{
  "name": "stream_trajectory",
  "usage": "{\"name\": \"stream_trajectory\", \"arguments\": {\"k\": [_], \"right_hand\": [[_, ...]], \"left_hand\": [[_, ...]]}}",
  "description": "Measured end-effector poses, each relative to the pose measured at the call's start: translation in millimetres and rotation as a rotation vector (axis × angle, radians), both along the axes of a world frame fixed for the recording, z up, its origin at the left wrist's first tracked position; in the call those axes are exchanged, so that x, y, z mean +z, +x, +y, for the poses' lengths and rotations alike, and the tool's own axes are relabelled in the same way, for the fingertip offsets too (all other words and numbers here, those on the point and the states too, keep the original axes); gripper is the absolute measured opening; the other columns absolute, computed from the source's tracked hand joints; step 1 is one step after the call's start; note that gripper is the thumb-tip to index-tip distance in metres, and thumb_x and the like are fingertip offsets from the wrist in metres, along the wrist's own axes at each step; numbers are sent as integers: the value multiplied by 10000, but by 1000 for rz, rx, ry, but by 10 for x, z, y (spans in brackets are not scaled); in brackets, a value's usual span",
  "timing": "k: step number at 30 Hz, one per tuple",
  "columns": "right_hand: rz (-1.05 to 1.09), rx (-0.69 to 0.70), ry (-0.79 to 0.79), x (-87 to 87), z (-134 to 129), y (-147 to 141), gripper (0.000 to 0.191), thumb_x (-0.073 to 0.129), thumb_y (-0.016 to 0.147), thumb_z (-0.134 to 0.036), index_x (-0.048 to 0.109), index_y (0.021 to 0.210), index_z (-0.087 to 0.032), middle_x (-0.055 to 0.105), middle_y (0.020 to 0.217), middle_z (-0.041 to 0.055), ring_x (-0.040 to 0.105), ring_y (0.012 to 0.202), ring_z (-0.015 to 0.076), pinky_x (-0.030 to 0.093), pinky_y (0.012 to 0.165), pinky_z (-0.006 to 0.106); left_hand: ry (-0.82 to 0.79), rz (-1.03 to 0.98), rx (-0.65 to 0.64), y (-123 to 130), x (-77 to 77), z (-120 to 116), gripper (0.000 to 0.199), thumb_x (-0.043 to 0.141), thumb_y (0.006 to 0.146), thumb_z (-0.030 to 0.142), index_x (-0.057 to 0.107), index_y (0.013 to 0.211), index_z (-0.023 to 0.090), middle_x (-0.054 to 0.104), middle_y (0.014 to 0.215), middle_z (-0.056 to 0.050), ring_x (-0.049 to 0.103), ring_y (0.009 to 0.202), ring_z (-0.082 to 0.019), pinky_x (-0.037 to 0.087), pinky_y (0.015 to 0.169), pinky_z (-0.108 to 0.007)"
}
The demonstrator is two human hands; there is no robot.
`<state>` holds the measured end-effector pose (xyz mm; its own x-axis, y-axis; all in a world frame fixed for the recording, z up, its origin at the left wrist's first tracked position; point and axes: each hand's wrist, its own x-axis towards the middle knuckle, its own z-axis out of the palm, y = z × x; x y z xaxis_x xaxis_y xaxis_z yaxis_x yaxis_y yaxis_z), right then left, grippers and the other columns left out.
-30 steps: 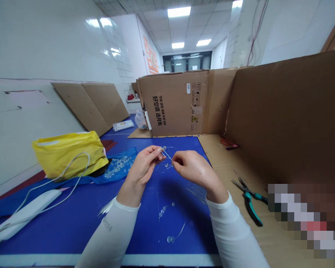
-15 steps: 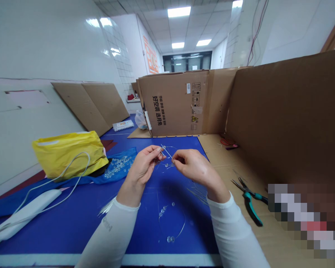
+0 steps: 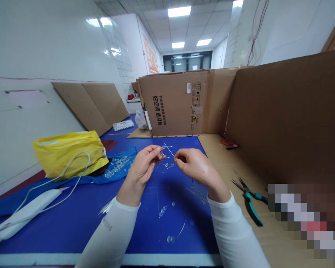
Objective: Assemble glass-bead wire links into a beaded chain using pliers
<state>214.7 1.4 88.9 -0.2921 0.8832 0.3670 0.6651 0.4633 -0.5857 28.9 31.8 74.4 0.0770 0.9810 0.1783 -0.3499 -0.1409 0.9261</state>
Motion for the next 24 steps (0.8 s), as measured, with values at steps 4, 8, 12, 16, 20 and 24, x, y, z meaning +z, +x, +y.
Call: {"name": "stream_trajectory", "arguments": {"k": [4,8,12,16,20,24], "right_hand": [[-38,5,-12,17,-7,-23,192,535,863,-201,724,834,-186,719,728,27,581,607,128,378,573,252],[-42,5,-16,18,-15,-24,190,533,860,-198,721,836,-186,721,730,27,581,602,126,372,566,249],[-40,5,-17,17,-16,-21,190,533,867,-205,720,836,-184,718,724,28,576,597,125,369,562,247],[-38,10,-10,11,-11,-17,185,536,863,-199,718,833,-186,719,727,28,569,595,125,368,563,248],[-30,15,-11,-4,-10,-14,184,538,868,-201,718,832,-188,717,720,30,566,591,129,367,562,252],[-27,13,-11,-20,-7,-20,189,535,868,-198,722,841,-192,715,717,26,561,586,128,366,565,252]], "left_hand": [[-1,3,-3,4,-5,6,290,837,623,358,669,730,148,584,588,28,564,619,-114,447,717,-265],[-3,3,-6,-3,0,1,290,837,628,358,669,735,147,581,587,29,567,620,-115,449,720,-269],[0,7,-10,-5,-4,0,285,835,634,355,667,734,149,579,592,28,562,622,-116,459,739,-279],[1,5,-6,-3,-10,3,279,831,642,351,657,727,151,578,600,25,561,628,-118,466,748,-281],[-6,9,-5,-5,8,-14,261,812,678,342,653,768,155,597,624,16,571,638,-119,443,699,-256],[-24,24,-14,-5,41,-42,243,802,702,322,643,797,165,629,658,6,583,647,-119,441,689,-246]]}}
